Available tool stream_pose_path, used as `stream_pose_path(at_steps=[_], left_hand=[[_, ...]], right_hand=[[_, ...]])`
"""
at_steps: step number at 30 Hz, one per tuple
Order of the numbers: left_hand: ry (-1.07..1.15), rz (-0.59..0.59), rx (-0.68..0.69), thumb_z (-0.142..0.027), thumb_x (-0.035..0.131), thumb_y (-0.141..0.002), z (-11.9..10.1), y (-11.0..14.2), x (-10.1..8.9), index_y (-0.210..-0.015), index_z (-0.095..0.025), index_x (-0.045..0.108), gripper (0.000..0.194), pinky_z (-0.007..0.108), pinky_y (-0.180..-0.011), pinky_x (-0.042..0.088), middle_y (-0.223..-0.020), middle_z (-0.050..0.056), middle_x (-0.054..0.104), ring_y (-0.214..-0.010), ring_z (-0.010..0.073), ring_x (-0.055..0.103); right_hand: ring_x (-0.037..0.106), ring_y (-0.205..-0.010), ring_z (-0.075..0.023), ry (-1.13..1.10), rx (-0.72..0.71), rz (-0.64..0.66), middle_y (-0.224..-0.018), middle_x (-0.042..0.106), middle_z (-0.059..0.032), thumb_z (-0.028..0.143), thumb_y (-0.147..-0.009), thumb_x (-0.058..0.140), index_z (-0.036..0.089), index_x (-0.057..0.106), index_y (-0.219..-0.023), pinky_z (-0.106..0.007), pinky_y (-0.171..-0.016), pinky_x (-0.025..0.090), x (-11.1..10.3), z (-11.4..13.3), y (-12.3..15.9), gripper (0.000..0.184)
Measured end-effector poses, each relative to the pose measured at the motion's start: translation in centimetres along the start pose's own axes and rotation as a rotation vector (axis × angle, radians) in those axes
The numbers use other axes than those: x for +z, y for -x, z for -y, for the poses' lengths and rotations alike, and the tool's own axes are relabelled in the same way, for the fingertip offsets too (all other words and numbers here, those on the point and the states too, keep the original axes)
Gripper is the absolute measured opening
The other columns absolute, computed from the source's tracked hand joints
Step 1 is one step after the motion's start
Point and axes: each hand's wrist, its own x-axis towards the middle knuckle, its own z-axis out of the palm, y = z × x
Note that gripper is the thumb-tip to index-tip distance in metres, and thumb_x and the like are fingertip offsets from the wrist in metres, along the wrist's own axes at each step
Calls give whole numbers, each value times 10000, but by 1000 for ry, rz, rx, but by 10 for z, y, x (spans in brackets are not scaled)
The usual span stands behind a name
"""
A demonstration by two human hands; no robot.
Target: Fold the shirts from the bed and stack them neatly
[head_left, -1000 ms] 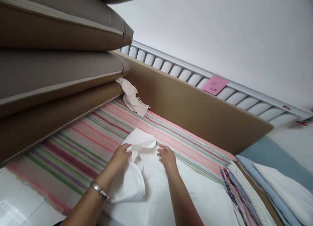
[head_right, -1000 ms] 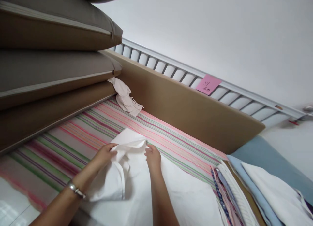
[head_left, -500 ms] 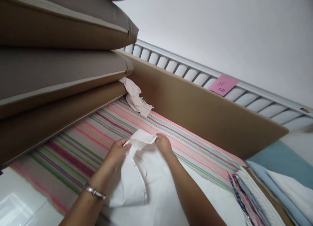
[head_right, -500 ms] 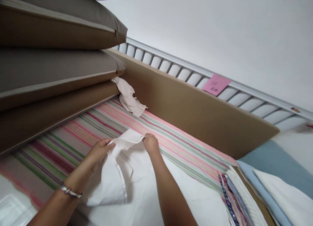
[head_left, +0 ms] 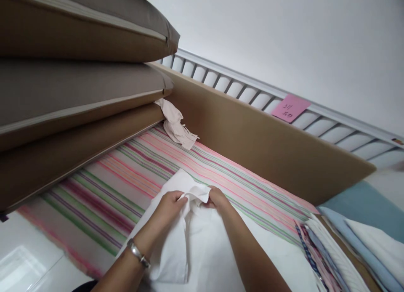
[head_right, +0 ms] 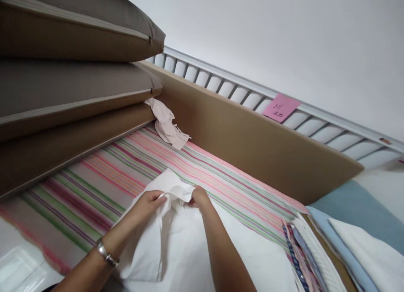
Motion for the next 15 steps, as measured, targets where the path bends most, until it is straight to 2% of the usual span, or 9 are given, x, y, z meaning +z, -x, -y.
stream_pose_path(at_steps=[2,5,11,13,15], left_hand=[[-24,-10,16,-385,521,-709,3,-2,0,-652,-129,644,289,236,-598,383,-626,4,584,-644,159,519],[15,-70,14,-422,543,-708,3,-6,-6,-682,-136,647,306,234,-598,397,-648,8,595,-659,168,533],[244,-164,-43,-453,619,-668,-6,-4,-12,-724,-142,649,318,240,-595,419,-670,12,625,-633,163,556],[276,-162,-41,-437,630,-670,-10,-2,-11,-739,-138,653,308,243,-599,424,-661,12,625,-630,163,564],[287,-147,-36,-426,632,-676,-13,-1,-10,-765,-131,664,311,249,-617,433,-679,21,638,-653,170,579]], right_hand=[[572,-483,-135,-38,-33,-9,-555,600,13,198,-627,603,179,577,-978,-274,-505,509,2,-3,-1,353],[543,-467,-118,-92,-70,-22,-565,595,5,209,-648,557,165,595,-861,-270,-506,496,7,-7,-2,220],[550,-549,-111,-131,-190,-203,-612,586,14,171,-636,546,182,551,-742,-205,-507,450,18,-18,1,107],[550,-557,-114,-147,-220,-235,-636,590,13,221,-684,537,195,529,-763,-205,-489,441,20,-16,4,83],[583,-602,-129,-185,-226,-212,-724,631,-10,280,-759,471,205,515,-850,-224,-499,465,21,-13,7,126]])
